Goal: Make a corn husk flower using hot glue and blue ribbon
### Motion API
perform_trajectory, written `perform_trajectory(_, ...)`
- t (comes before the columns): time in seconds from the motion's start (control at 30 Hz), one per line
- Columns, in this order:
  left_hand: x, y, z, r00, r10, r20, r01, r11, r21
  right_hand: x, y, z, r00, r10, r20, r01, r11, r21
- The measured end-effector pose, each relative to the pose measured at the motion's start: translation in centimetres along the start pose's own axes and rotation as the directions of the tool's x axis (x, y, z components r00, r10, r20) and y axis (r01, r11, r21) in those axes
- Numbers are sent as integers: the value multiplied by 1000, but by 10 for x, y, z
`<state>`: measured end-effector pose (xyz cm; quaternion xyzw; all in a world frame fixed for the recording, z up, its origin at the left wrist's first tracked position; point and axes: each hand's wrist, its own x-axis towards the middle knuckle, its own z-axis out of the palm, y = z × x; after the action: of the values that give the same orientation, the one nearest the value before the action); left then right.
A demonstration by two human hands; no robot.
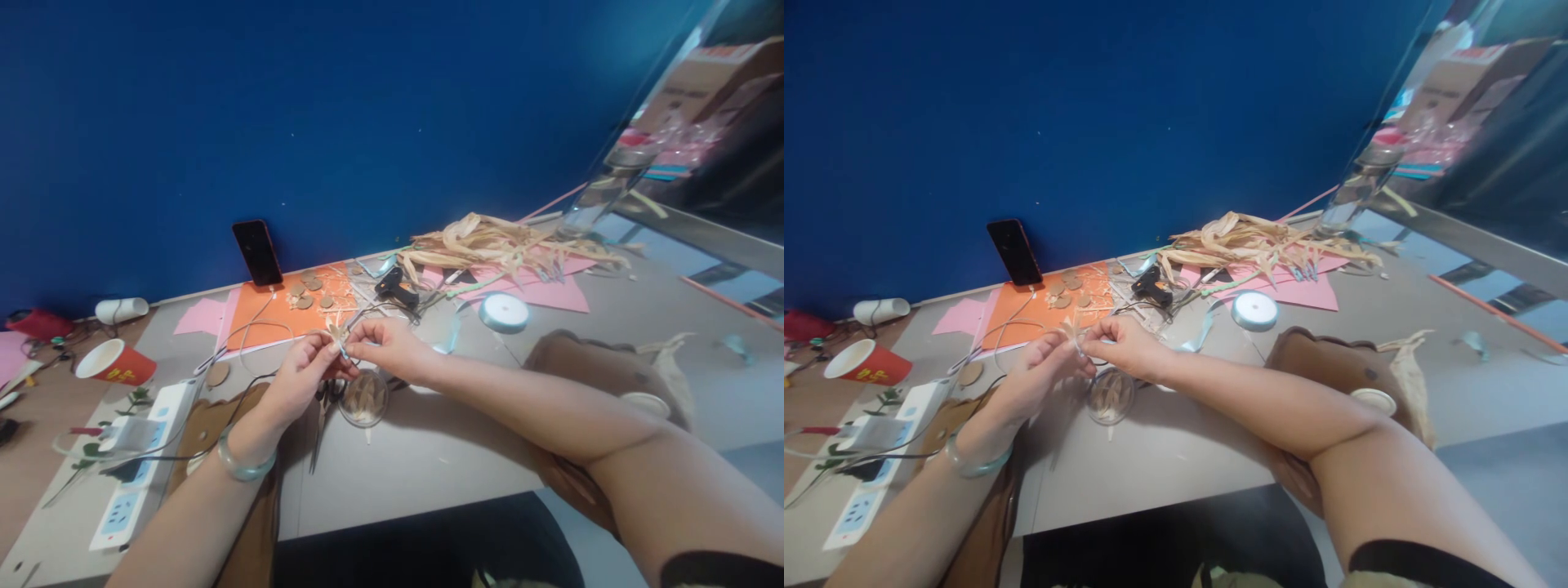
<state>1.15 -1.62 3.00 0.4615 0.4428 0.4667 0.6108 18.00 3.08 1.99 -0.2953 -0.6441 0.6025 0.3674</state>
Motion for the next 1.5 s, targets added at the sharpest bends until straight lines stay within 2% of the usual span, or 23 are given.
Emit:
perform_trajectory(0.13, -1, 1, -1, 1000, 0, 8, 0, 1000, 24, 1, 1, -1, 998, -28, 47, 30, 999, -42)
perform_trajectory(0.33, -1, 1, -2, 1000, 14, 0, -14, 998, 60, 2, -1, -1, 1000, -30, -7, 29, 991, -134)
perform_trajectory(0.63, -1, 0, -3, 1000, 11, 21, -13, 998, 58, 4, 3, -3, 999, -27, 20, 30, 992, -121)
perform_trajectory(0.97, -2, 3, 2, 998, -21, -64, 30, 990, 139, 9, 6, -9, 999, -32, 37, 41, 963, -267)
perform_trajectory(1.23, -1, 1, 3, 991, 80, -105, -46, 955, 292, 10, 4, -6, 991, 133, 12, -131, 983, -132)
perform_trajectory(1.5, -1, -1, 2, 987, 120, -108, -77, 937, 341, 9, 2, -4, 993, 110, -33, -113, 986, -122)
